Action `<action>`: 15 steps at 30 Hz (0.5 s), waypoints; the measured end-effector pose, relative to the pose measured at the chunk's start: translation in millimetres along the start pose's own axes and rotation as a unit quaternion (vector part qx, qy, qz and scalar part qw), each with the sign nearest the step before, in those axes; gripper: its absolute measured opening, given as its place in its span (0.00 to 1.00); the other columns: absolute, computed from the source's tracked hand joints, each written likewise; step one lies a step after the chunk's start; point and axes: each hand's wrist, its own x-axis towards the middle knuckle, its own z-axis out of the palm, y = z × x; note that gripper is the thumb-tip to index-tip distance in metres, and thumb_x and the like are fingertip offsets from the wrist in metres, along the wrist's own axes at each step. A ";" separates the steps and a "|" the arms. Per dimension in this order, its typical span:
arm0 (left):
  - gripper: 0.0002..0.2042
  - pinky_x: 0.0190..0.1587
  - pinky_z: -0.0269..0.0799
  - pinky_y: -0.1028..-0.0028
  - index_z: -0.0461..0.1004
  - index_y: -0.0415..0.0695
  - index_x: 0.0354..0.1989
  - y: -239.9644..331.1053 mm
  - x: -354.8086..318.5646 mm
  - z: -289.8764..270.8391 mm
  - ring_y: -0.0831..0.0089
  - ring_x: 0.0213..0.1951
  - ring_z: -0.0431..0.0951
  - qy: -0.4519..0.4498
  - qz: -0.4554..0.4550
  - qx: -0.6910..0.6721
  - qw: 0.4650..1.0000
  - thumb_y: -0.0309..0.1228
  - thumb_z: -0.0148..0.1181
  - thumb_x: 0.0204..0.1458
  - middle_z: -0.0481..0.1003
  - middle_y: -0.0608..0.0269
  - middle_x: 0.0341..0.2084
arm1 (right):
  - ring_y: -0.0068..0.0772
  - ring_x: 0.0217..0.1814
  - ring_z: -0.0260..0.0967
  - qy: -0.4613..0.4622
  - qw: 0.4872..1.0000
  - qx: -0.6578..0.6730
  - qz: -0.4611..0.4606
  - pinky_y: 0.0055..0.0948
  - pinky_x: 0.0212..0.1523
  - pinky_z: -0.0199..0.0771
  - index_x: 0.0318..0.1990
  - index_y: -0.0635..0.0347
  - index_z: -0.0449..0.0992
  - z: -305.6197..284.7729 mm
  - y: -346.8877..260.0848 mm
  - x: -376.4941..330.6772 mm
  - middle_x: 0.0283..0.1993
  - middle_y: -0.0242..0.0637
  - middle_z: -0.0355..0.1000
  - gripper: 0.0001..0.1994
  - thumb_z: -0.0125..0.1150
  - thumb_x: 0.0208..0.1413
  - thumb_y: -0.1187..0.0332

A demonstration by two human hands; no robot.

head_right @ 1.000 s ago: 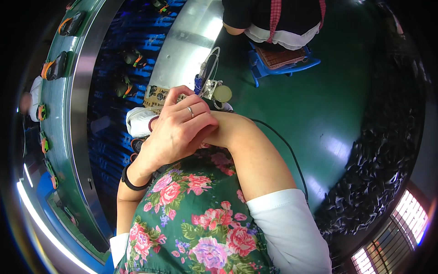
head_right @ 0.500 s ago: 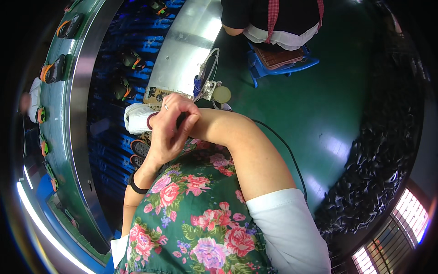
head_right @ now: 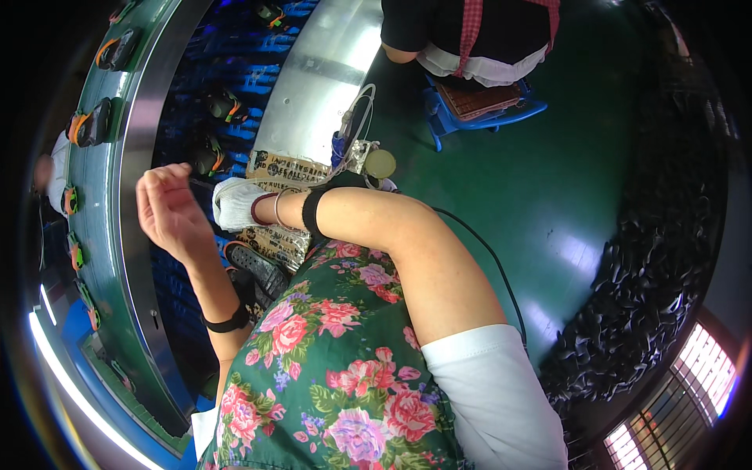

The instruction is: The person is applying white adhesive or sealant to the soles of black and orange shoes on an industrial conveyor line.

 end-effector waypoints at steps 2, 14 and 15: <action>0.06 0.46 0.72 0.63 0.69 0.38 0.33 10.3 9.6 13.1 0.69 0.33 0.69 0.060 0.025 0.065 0.996 0.23 0.48 0.64 0.71 0.59 0.32 | 0.56 0.29 0.77 0.003 1.000 0.008 0.003 0.49 0.32 0.75 0.21 0.61 0.81 23.6 23.5 7.8 0.23 0.55 0.75 0.10 0.59 0.44 0.65; 0.11 0.47 0.67 0.70 0.79 0.36 0.42 -4.8 -23.4 31.1 0.65 0.42 0.74 -0.307 0.026 0.143 0.941 0.24 0.61 0.49 0.74 0.58 0.34 | 0.38 0.53 0.74 -0.109 0.979 0.144 0.094 0.34 0.54 0.71 0.51 0.60 0.76 -29.0 32.8 -78.2 0.54 0.47 0.75 0.14 0.49 0.63 0.67; 0.15 0.49 0.68 0.68 0.80 0.38 0.46 -1.1 -26.0 38.2 0.63 0.44 0.74 -0.351 0.042 0.178 0.918 0.27 0.64 0.49 0.76 0.56 0.36 | 0.39 0.53 0.74 -0.130 0.975 0.140 0.115 0.34 0.54 0.71 0.52 0.60 0.76 -47.7 28.5 -96.7 0.54 0.47 0.75 0.14 0.49 0.63 0.66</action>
